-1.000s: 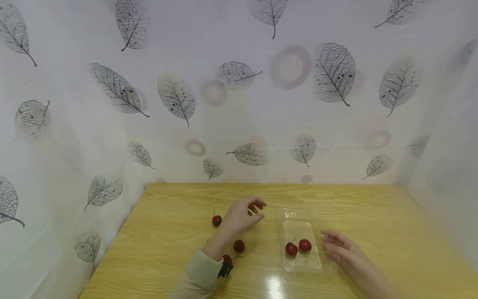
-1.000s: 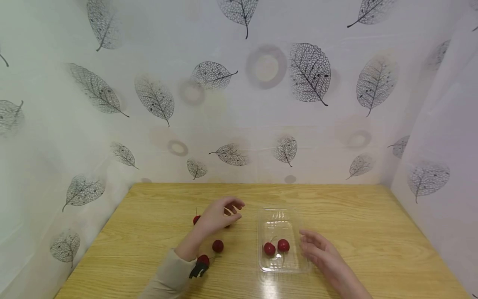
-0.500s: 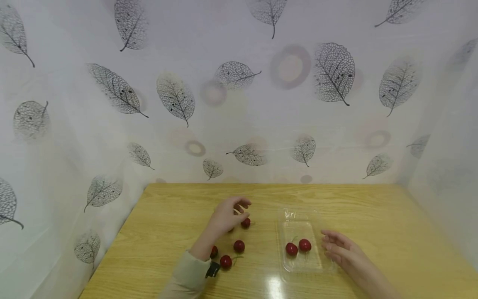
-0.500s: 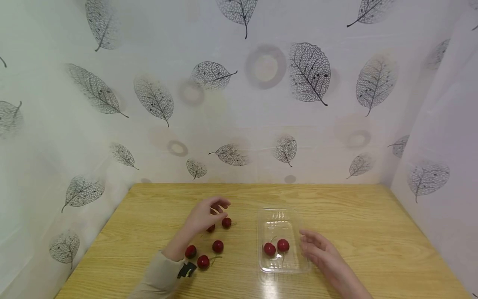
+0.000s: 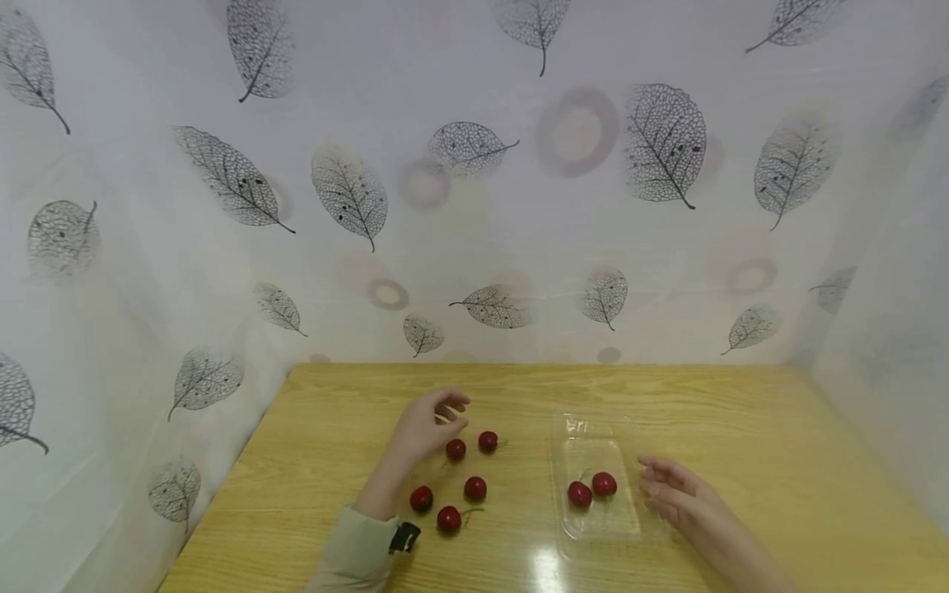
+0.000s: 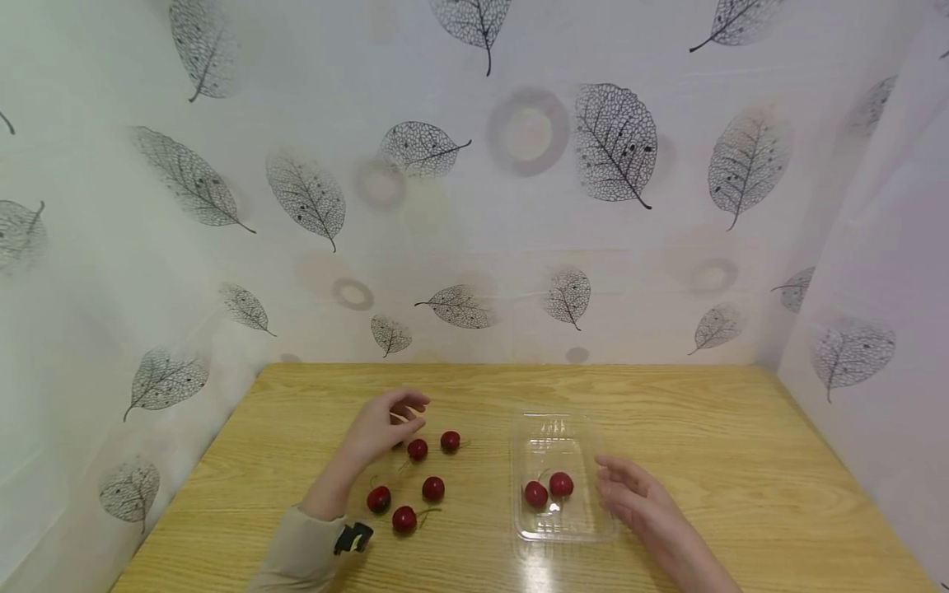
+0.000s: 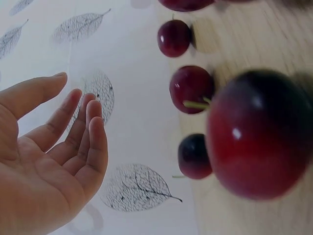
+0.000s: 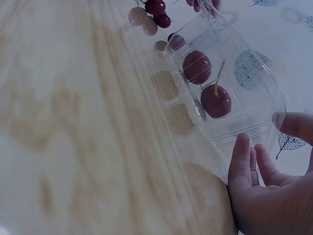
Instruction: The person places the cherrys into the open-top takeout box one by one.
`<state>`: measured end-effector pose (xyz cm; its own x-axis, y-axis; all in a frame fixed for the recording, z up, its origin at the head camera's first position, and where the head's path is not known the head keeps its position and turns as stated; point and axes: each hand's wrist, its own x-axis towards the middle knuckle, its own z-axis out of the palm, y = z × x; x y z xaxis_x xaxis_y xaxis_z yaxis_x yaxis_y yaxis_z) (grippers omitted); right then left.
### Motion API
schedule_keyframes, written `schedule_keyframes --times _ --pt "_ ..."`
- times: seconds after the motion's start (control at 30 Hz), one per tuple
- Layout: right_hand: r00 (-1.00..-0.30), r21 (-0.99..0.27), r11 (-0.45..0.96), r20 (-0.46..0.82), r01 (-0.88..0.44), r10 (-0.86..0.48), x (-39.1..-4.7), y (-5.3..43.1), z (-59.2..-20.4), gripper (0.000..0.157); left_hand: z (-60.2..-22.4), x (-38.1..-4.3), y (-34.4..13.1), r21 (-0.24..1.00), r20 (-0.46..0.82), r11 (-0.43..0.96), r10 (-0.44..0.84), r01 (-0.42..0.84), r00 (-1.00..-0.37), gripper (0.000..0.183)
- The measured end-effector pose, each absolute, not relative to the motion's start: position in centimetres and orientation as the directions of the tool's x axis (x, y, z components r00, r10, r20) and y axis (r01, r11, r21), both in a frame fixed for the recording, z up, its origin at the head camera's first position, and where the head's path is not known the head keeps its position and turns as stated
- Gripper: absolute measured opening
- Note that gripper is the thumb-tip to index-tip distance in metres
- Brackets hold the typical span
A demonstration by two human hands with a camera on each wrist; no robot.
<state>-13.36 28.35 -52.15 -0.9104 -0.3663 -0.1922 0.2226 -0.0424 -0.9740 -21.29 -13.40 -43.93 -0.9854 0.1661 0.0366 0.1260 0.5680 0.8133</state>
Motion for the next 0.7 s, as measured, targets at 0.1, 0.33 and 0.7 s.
schedule_keyframes --times 0.1,0.33,0.7 --pt "-0.911 -0.974 -0.055 -0.183 0.218 -0.369 -13.4 28.4 -52.2 0.036 -44.3 -21.2 -14.0 0.823 0.047 0.554 0.154 0.126 -0.987 0.027" --pt "-0.907 -0.972 -0.075 -0.177 0.221 -0.383 -13.4 28.4 -52.2 0.035 -45.1 -20.9 -15.3 0.822 0.07 0.556 0.122 0.127 -0.99 0.026" --pt "-0.906 -0.966 -0.001 -0.243 0.259 -0.348 -13.3 28.3 -51.8 0.048 -46.4 -20.6 -17.3 0.794 0.049 0.603 0.06 0.076 -0.997 0.025"
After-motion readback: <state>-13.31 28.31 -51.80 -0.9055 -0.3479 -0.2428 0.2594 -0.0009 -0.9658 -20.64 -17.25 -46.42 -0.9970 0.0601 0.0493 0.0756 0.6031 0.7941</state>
